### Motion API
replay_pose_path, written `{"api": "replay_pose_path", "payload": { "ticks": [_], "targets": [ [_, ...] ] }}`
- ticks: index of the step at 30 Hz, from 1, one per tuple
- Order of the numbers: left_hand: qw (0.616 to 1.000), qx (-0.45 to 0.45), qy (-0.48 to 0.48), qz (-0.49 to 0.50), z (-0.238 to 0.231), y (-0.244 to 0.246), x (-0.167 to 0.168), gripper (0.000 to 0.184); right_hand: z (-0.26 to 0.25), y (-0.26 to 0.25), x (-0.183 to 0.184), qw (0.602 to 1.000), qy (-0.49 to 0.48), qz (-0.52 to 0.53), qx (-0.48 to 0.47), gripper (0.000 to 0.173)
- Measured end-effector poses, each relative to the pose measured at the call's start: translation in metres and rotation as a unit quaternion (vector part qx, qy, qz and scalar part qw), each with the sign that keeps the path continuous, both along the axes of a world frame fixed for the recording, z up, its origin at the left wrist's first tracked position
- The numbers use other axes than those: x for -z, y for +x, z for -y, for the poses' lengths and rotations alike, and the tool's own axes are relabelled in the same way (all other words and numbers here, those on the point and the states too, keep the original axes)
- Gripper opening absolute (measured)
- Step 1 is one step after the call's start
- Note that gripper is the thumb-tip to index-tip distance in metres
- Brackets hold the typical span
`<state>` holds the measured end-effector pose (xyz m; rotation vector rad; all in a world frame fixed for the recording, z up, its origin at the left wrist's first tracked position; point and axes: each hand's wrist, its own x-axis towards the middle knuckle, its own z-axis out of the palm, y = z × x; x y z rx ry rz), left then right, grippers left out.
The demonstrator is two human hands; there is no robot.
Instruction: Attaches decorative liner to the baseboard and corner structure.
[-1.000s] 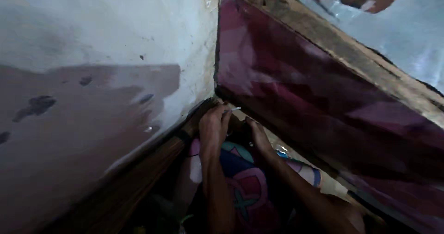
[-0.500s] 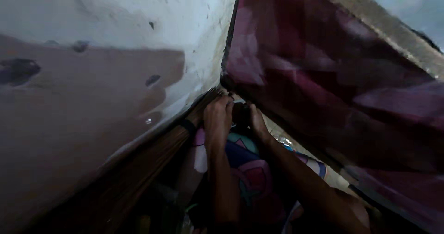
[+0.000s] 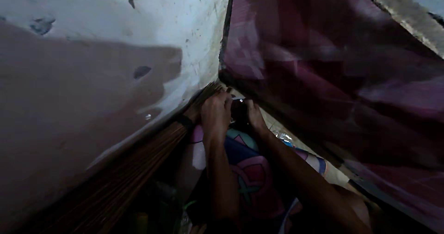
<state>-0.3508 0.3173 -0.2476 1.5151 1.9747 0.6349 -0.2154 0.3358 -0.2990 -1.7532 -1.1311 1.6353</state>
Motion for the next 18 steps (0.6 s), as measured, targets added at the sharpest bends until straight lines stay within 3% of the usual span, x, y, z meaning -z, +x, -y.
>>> {"api": "replay_pose_path", "payload": {
  "ticks": [18],
  "targets": [
    [1.0, 0.007, 0.013, 0.003, 0.0, 0.0007, 0.003, 0.013, -0.0028, 0.0031, 0.0067, 1.0, 0.009, -0.005, -0.003, 0.055]
  ]
}}
